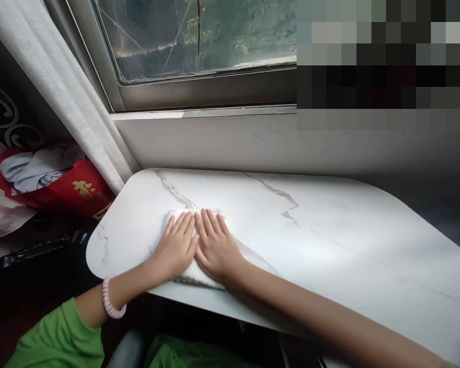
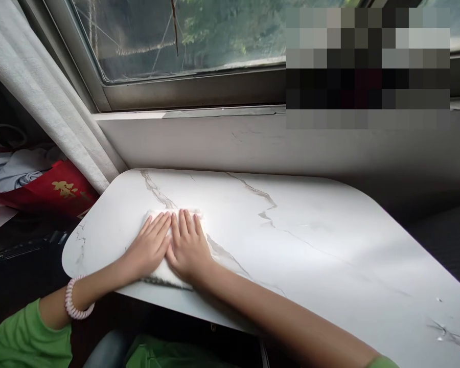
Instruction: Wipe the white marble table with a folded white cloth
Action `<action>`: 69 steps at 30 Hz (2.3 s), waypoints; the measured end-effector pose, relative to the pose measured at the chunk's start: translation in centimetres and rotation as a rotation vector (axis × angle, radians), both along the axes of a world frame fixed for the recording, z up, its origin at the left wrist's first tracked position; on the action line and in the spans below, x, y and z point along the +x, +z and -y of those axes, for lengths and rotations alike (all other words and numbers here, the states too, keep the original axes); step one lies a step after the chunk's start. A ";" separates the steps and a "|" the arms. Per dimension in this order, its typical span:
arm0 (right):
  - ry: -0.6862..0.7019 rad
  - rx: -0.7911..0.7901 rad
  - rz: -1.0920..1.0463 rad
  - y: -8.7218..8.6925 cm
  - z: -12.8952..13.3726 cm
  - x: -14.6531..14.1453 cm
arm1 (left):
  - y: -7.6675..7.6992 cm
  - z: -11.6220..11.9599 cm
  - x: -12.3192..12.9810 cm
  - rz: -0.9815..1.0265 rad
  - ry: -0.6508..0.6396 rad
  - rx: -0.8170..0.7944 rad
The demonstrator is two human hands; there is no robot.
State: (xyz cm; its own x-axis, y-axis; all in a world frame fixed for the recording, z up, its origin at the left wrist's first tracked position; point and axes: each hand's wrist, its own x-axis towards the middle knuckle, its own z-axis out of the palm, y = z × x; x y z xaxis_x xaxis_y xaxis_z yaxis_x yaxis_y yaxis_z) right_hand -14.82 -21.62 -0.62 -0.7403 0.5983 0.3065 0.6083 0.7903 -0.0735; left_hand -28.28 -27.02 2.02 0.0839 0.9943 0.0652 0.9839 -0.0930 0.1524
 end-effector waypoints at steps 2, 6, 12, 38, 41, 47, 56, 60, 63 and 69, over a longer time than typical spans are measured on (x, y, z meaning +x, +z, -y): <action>-0.036 -0.029 0.029 0.2 -2.4 -1.9 | -0.1 -3.0 -1.1 -0.002 0.060 -0.043; -0.109 -0.073 0.033 0.3 -7.9 -5.9 | -0.3 -9.4 -4.3 0.005 0.117 -0.030; -0.155 -0.093 0.022 0.1 -14.7 -10.3 | -0.6 -16.3 -8.8 0.033 0.076 0.073; -0.006 -0.130 0.035 0.7 -6.8 -8.6 | -0.7 -7.4 -8.3 -0.039 0.038 0.071; 0.071 -0.155 0.018 1.0 -2.9 -7.7 | -0.6 -2.9 -7.7 -0.024 0.034 0.099; 0.347 -0.302 -0.009 1.8 2.5 -6.2 | 0.1 5.1 -7.5 0.009 0.085 0.100; 0.404 -0.363 -0.070 1.7 3.4 -6.3 | 0.5 6.5 -8.3 -0.048 0.081 0.037; 0.393 -0.331 -0.068 1.5 3.4 -6.8 | 0.4 6.3 -8.6 -0.047 0.069 0.015; 0.363 -0.309 -0.041 1.2 2.2 -8.3 | 0.1 4.7 -9.9 -0.047 0.075 0.016; 0.138 -0.204 -0.038 0.8 -4.0 -14.8 | 0.1 -4.9 -16.2 -0.061 0.029 0.002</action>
